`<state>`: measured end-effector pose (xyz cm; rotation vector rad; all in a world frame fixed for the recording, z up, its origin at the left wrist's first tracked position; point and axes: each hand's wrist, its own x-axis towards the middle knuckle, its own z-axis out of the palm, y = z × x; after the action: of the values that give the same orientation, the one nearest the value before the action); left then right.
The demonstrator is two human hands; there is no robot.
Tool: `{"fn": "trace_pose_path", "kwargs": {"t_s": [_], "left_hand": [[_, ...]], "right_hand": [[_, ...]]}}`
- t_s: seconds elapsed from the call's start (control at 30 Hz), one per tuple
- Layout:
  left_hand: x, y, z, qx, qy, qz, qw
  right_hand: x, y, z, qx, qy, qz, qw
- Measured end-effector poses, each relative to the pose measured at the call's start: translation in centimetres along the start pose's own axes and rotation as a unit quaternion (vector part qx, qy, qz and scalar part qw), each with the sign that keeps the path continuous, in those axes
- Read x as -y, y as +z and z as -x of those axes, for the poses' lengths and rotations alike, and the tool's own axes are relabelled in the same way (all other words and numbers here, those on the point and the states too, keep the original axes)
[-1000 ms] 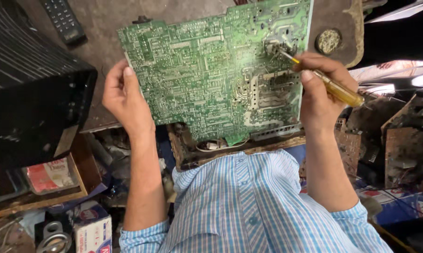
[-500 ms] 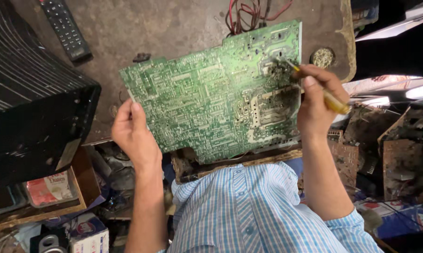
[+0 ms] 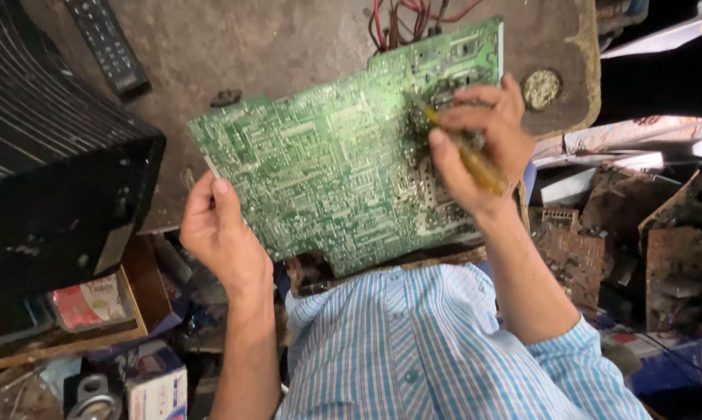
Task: The person holds a large green circuit board on their lap and unscrews components from it using a screwdriver, brushes the board, and then solders points on the board with a yellow-handled soldering iron, steadying the board with the other hand.
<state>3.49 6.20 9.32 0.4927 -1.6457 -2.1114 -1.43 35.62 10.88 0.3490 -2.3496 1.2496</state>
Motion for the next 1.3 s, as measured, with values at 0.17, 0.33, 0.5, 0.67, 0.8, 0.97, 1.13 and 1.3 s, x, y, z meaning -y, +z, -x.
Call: {"fn": "trace_pose_path", "kwargs": {"t_s": [0.17,0.33,0.5,0.67,0.8,0.97,1.13,1.3], "left_hand": [[-0.2,0.0,0.2,-0.016,-0.006,-0.019,1.0],[-0.5,0.1,0.3,-0.014,-0.008,-0.012,1.0],[-1.1,0.4,0.6,-0.004,-0.003,-0.003,1.0],[-1.7,0.6,0.9,-0.004,-0.005,-0.014,1.0],[-1.9,0.8,1.0,-0.004,-0.005,-0.016,1.0],[-1.9,0.8,0.9,-0.002,0.001,-0.022,1.0],[-1.8,0.7,1.1,0.002,-0.001,-0.015,1.0],[-1.7,0.7,1.1,-0.001,0.001,-0.006,1.0]], "right_hand": [[0.7,-0.1,0.5,0.007,0.01,0.016,1.0],[0.8,0.1,0.4,0.003,0.009,0.024,1.0],[1.0,0.6,0.4,-0.008,-0.015,0.023,1.0],[1.3,0.6,0.5,-0.005,0.006,0.038,0.999],[1.5,0.4,0.6,-0.003,0.004,0.031,1.0],[1.4,0.8,0.3,-0.012,0.001,0.041,0.999],[1.4,1.4,-0.1,-0.003,-0.081,0.066,0.995],[1.5,0.8,-0.4,0.016,-0.06,0.067,0.996]]}}
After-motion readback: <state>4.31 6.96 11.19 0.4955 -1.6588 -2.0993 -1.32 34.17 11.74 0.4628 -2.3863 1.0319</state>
